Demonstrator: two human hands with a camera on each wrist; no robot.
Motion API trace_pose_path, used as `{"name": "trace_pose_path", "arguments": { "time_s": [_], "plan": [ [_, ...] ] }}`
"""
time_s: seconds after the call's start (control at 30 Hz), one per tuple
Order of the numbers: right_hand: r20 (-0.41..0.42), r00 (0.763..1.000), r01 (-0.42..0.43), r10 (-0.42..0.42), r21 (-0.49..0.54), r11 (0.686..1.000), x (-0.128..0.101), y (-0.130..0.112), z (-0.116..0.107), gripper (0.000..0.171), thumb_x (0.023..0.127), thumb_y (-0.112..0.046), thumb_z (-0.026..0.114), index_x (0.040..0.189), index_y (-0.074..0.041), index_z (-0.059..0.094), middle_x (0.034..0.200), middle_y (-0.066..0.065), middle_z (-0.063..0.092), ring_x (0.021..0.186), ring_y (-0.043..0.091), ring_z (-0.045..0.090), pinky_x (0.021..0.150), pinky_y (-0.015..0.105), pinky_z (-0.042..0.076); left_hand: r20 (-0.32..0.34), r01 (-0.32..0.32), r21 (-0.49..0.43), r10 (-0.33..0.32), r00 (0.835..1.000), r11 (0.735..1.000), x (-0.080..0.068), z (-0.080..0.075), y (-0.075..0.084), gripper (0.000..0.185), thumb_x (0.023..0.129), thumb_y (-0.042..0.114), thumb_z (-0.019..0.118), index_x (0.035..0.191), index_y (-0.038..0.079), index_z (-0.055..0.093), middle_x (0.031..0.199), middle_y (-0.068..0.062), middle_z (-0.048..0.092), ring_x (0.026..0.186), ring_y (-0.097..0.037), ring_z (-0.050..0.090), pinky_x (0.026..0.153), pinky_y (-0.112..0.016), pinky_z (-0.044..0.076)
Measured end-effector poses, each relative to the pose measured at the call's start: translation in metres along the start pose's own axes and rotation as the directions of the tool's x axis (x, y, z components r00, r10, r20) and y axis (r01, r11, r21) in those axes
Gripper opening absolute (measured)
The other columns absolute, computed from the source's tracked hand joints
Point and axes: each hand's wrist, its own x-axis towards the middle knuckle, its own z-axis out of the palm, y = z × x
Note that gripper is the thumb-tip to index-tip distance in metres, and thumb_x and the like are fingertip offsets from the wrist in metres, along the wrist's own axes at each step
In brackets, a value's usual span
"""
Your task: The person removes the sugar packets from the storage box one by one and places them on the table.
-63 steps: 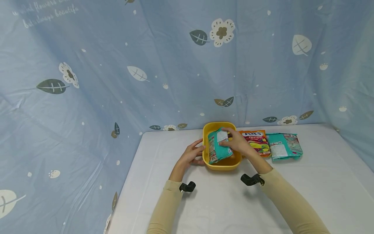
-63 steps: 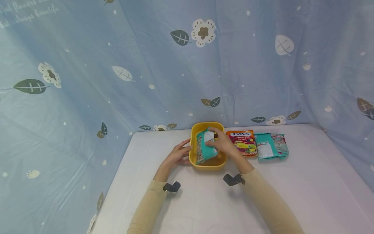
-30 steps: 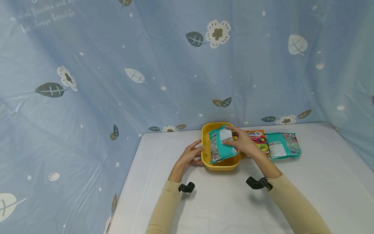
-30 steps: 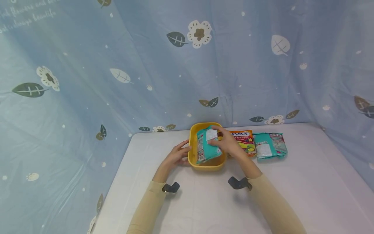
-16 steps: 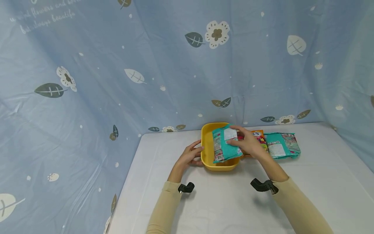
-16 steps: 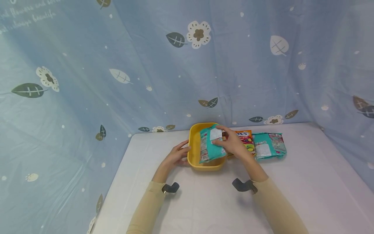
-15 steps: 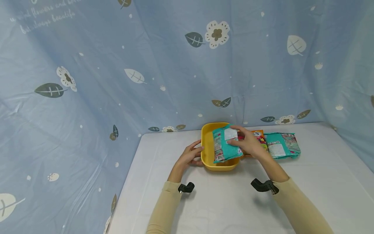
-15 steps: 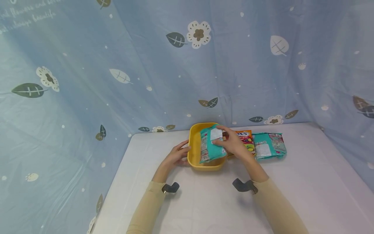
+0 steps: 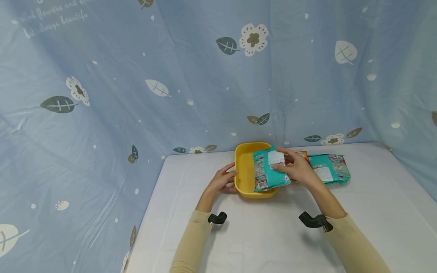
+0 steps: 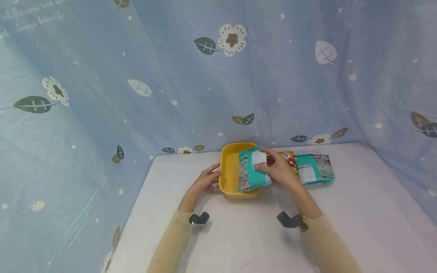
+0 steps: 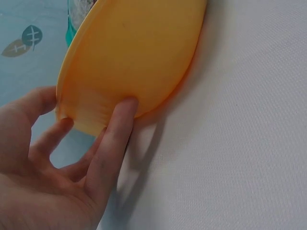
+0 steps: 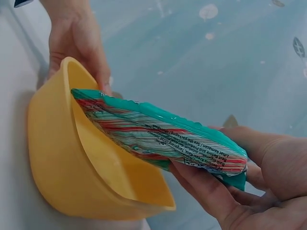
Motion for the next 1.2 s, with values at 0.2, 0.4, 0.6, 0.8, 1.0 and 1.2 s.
{"name": "trace_pose_path", "arguments": {
  "time_s": [0.2,0.4,0.6,0.8,1.0,1.2],
  "plan": [
    [-0.003,1.000,0.015,-0.015,0.019,1.000,-0.008,0.001,-0.004,0.075,0.089,-0.041,0.071,0.152,-0.023,0.035,0.146,0.019,0.045,0.129,0.040,0.048,0.086,0.040,0.061,0.000,0.006,-0.006,-0.006,1.000,1.000,-0.001,0.000,0.000,0.052,0.093,0.036,0.068,0.141,0.039,0.050,0.130,-0.014,0.058,0.105,-0.027,0.069,0.072,-0.045,0.064],
    [-0.011,1.000,0.009,-0.009,0.065,0.998,-0.016,0.002,-0.007,0.075,0.089,-0.040,0.071,0.153,-0.023,0.035,0.150,0.018,0.039,0.129,0.041,0.048,0.079,0.033,0.063,0.001,0.008,0.006,-0.008,1.000,1.000,0.000,0.000,0.000,0.053,0.093,0.035,0.067,0.142,0.038,0.049,0.132,-0.015,0.058,0.106,-0.027,0.069,0.076,-0.047,0.063],
    [-0.028,0.999,0.023,-0.020,0.084,0.996,-0.025,0.002,-0.009,0.075,0.090,-0.038,0.071,0.153,-0.022,0.033,0.145,0.021,0.045,0.116,0.041,0.054,0.069,0.028,0.060,-0.007,0.010,0.009,-0.010,1.000,1.000,0.000,0.000,-0.001,0.053,0.092,0.036,0.068,0.142,0.039,0.050,0.130,-0.014,0.059,0.102,-0.024,0.070,0.074,-0.047,0.063],
    [-0.044,0.999,0.021,-0.018,0.058,0.998,-0.034,0.008,-0.015,0.076,0.090,-0.041,0.070,0.154,-0.022,0.034,0.157,0.019,0.029,0.139,0.046,0.034,0.098,0.058,0.051,-0.008,0.002,0.019,-0.002,1.000,1.000,0.002,-0.001,-0.001,0.053,0.093,0.037,0.067,0.142,0.039,0.049,0.129,-0.012,0.060,0.101,-0.023,0.070,0.071,-0.044,0.064],
    [-0.036,0.999,0.022,-0.018,0.102,0.995,-0.040,0.016,-0.018,0.076,0.090,-0.037,0.070,0.154,-0.022,0.032,0.157,0.018,0.029,0.140,0.045,0.032,0.089,0.043,0.057,-0.007,0.014,0.009,-0.014,1.000,1.000,0.003,-0.002,-0.002,0.054,0.092,0.037,0.068,0.142,0.040,0.049,0.130,-0.011,0.060,0.101,-0.023,0.070,0.071,-0.043,0.064],
    [-0.036,0.999,0.015,-0.011,0.116,0.993,-0.045,0.021,-0.020,0.076,0.091,-0.036,0.070,0.155,-0.022,0.030,0.156,0.021,0.031,0.140,0.045,0.032,0.082,0.036,0.059,-0.007,0.012,0.011,-0.012,1.000,1.000,0.002,-0.001,-0.002,0.055,0.092,0.037,0.068,0.143,0.039,0.048,0.130,-0.012,0.060,0.102,-0.024,0.070,0.071,-0.045,0.063]
  ]
}}
